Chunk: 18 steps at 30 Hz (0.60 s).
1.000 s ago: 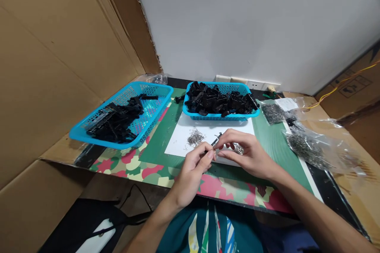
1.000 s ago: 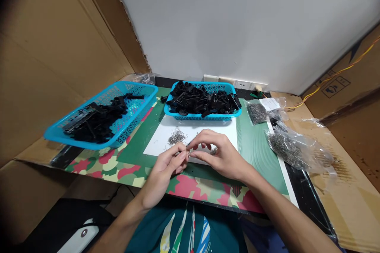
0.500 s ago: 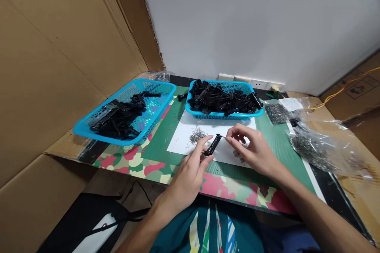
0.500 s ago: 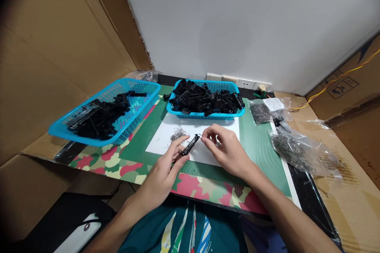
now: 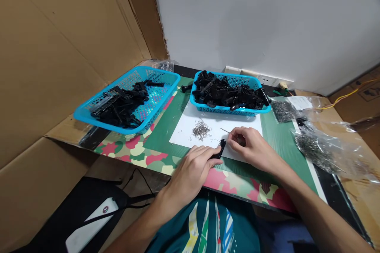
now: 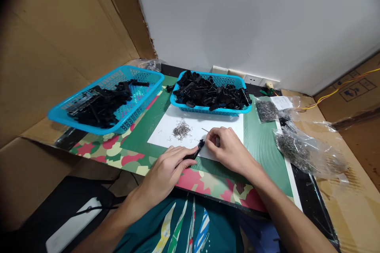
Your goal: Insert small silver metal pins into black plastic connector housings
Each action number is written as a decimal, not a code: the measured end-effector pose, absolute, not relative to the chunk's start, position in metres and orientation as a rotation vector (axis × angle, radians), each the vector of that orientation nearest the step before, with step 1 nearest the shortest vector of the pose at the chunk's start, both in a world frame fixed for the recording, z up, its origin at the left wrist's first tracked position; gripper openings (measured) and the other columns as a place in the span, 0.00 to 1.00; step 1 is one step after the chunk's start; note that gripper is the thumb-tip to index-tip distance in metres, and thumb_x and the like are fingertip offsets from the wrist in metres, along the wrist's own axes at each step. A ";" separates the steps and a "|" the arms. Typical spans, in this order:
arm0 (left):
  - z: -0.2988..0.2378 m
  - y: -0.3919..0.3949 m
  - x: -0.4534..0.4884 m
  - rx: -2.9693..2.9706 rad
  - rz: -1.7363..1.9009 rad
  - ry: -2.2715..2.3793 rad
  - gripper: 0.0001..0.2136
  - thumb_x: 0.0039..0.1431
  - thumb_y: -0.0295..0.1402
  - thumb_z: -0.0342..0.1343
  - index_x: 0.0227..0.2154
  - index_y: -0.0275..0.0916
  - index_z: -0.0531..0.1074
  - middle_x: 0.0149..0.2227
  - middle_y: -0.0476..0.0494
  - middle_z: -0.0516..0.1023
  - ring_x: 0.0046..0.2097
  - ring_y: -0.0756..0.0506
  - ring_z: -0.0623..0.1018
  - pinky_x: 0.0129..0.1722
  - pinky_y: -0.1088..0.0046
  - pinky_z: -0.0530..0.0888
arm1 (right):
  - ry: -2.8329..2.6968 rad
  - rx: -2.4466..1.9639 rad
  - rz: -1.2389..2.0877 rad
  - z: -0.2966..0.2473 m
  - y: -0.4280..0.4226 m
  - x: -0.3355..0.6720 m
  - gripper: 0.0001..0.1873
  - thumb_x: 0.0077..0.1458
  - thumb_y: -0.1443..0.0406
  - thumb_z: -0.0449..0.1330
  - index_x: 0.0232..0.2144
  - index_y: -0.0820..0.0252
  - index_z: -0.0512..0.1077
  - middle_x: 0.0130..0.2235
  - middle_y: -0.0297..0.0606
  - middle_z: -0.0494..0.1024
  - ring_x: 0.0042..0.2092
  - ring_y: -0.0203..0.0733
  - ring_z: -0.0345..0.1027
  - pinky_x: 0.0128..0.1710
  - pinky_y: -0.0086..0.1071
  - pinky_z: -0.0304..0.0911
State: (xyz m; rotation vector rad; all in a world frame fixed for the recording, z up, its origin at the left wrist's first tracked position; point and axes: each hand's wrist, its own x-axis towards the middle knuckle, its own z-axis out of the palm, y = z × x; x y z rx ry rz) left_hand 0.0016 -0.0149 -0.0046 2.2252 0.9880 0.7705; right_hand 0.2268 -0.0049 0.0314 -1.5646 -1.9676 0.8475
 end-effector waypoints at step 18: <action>-0.002 -0.014 0.003 2.278 0.826 0.960 0.10 0.68 0.27 0.62 0.50 0.36 0.80 0.45 0.43 0.87 0.44 0.40 0.84 0.46 0.62 0.76 | -2.072 -1.583 0.464 0.018 -0.009 0.218 0.07 0.62 0.69 0.62 0.30 0.58 0.72 0.28 0.33 0.74 0.34 0.43 0.66 0.39 0.37 0.56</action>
